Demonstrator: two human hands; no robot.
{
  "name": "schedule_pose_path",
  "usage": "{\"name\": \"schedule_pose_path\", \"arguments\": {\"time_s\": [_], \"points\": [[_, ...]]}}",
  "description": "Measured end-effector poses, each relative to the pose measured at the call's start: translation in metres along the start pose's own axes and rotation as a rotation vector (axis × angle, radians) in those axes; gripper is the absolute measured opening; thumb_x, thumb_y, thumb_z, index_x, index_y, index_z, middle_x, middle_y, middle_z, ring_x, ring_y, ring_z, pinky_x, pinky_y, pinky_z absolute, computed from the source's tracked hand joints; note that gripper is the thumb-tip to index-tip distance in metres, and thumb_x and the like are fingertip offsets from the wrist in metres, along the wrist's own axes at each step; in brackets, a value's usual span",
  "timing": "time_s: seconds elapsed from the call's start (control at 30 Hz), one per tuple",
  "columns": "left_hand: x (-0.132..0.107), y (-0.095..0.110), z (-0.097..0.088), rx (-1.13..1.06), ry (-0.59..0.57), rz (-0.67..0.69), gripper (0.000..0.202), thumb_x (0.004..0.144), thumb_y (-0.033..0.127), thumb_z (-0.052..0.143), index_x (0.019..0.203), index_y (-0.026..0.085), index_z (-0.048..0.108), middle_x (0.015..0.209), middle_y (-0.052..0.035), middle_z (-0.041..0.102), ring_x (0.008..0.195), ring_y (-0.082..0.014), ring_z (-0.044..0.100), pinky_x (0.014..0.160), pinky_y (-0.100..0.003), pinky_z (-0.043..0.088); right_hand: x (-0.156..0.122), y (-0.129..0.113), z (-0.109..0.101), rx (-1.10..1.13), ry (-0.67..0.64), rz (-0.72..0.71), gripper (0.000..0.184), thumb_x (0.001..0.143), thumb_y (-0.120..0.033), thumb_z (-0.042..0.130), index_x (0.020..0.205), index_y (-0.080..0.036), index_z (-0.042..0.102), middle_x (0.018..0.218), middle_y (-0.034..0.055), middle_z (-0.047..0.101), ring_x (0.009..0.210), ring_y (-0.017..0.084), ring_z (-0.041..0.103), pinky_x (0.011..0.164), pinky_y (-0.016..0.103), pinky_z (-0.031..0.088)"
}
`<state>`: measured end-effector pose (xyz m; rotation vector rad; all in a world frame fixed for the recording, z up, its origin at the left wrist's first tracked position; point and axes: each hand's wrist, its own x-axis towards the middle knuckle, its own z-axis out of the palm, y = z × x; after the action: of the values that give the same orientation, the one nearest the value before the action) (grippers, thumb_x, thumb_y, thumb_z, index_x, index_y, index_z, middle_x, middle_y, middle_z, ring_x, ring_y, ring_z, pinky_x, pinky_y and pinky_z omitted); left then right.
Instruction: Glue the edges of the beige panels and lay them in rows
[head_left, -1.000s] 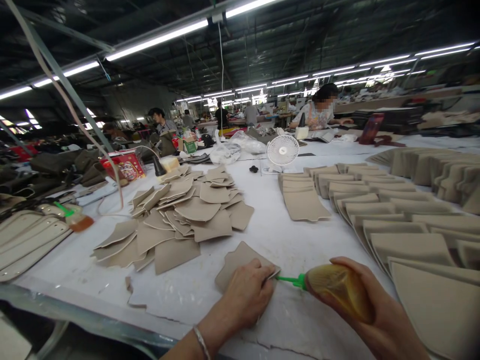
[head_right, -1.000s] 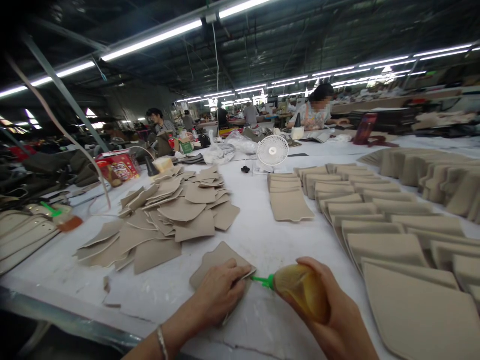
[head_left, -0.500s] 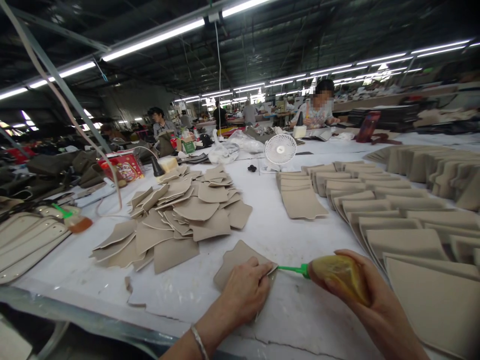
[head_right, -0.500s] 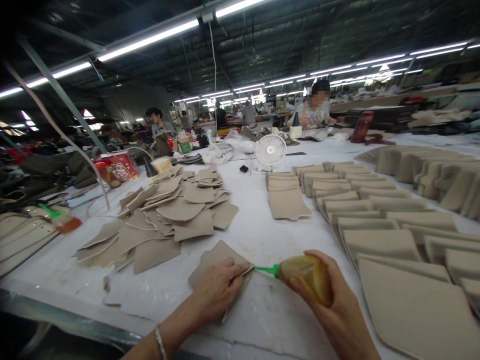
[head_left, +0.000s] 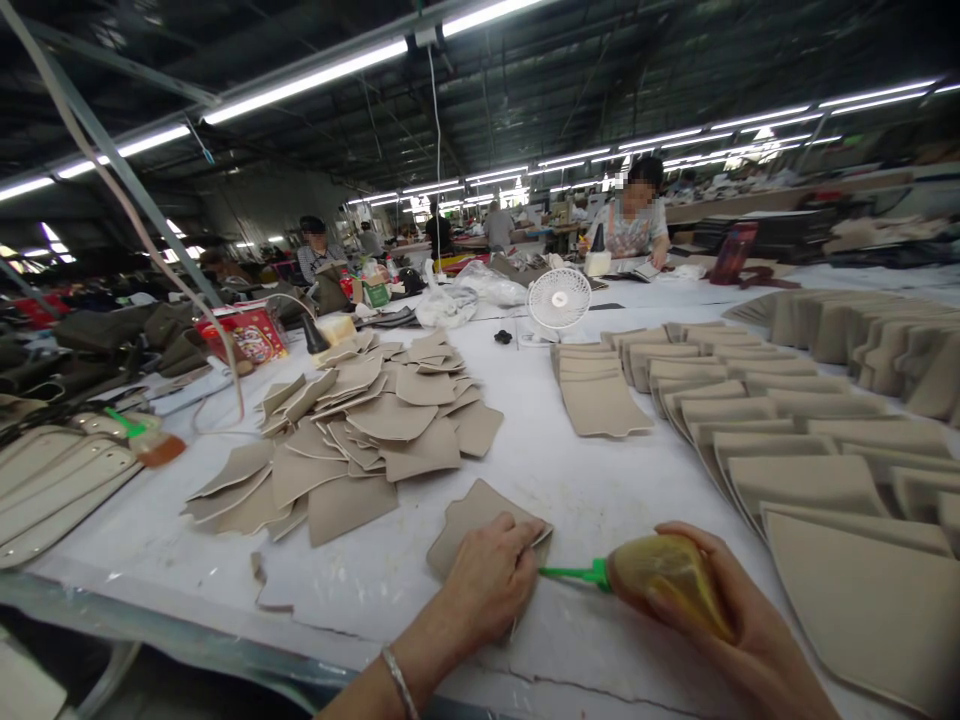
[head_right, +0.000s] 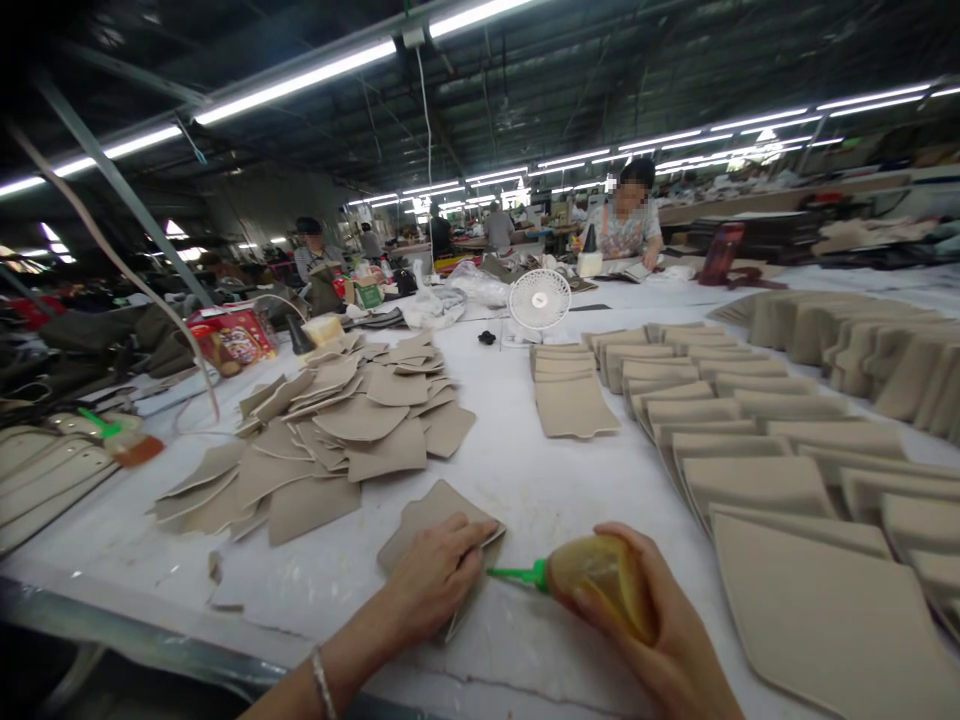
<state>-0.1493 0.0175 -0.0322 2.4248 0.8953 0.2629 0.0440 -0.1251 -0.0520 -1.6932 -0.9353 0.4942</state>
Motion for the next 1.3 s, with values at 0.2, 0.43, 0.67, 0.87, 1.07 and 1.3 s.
{"name": "schedule_pose_path", "arguments": {"time_s": [0.2, 0.43, 0.67, 0.87, 1.07, 1.3], "points": [[-0.001, -0.001, 0.002, -0.015, 0.007, -0.014, 0.043, 0.093, 0.020, 0.037, 0.126, 0.029, 0.061, 0.100, -0.0026, 0.064, 0.092, -0.0202, 0.063, 0.085, -0.030, 0.047, -0.010, -0.009, 0.005, 0.068, 0.027, 0.046, 0.057, 0.076, -0.061, 0.066, 0.118, -0.026, 0.050, 0.107, 0.0000, 0.059, 0.095, 0.023, 0.059, 0.089, 0.031, 0.039], [-0.003, 0.002, 0.000, -0.033, 0.007, -0.036, 0.044, 0.094, 0.021, 0.036, 0.131, 0.028, 0.058, 0.104, -0.0029, 0.064, 0.094, -0.0205, 0.062, 0.089, -0.031, 0.047, -0.021, -0.009, 0.009, 0.087, -0.046, 0.099, 0.059, 0.076, -0.063, 0.065, 0.120, -0.027, 0.050, 0.106, -0.0012, 0.061, 0.092, 0.022, 0.060, 0.083, 0.027, 0.041], [-0.004, -0.002, 0.003, -0.055, 0.023, -0.039, 0.045, 0.095, 0.021, 0.034, 0.133, 0.026, 0.057, 0.109, -0.0045, 0.065, 0.099, -0.0219, 0.062, 0.093, -0.033, 0.047, -0.024, -0.008, 0.010, 0.098, -0.046, 0.089, 0.057, 0.074, -0.061, 0.066, 0.117, -0.026, 0.053, 0.103, -0.0007, 0.063, 0.092, 0.022, 0.061, 0.081, 0.026, 0.044], [-0.003, -0.004, 0.006, -0.072, 0.044, -0.022, 0.045, 0.094, 0.021, 0.034, 0.132, 0.023, 0.057, 0.113, -0.0061, 0.065, 0.104, -0.0231, 0.062, 0.097, -0.036, 0.047, -0.023, 0.001, 0.009, 0.062, -0.003, 0.081, 0.059, 0.072, -0.062, 0.069, 0.117, -0.025, 0.054, 0.110, 0.0021, 0.063, 0.099, 0.025, 0.061, 0.084, 0.028, 0.046], [-0.003, -0.003, 0.005, -0.066, 0.040, -0.024, 0.045, 0.094, 0.021, 0.033, 0.133, 0.022, 0.056, 0.111, -0.0068, 0.065, 0.102, -0.0236, 0.062, 0.095, -0.037, 0.048, -0.026, -0.006, 0.012, 0.110, -0.036, 0.126, 0.058, 0.073, -0.062, 0.066, 0.117, -0.027, 0.052, 0.096, -0.0011, 0.065, 0.087, 0.025, 0.062, 0.080, 0.031, 0.044], [-0.005, -0.003, 0.005, -0.080, 0.026, -0.036, 0.045, 0.095, 0.021, 0.034, 0.134, 0.021, 0.056, 0.113, -0.0073, 0.064, 0.105, -0.0228, 0.061, 0.098, -0.034, 0.046, -0.030, -0.010, 0.013, 0.177, -0.106, 0.163, 0.058, 0.073, -0.061, 0.067, 0.118, -0.028, 0.050, 0.102, -0.0012, 0.063, 0.093, 0.024, 0.060, 0.083, 0.030, 0.044]]}}
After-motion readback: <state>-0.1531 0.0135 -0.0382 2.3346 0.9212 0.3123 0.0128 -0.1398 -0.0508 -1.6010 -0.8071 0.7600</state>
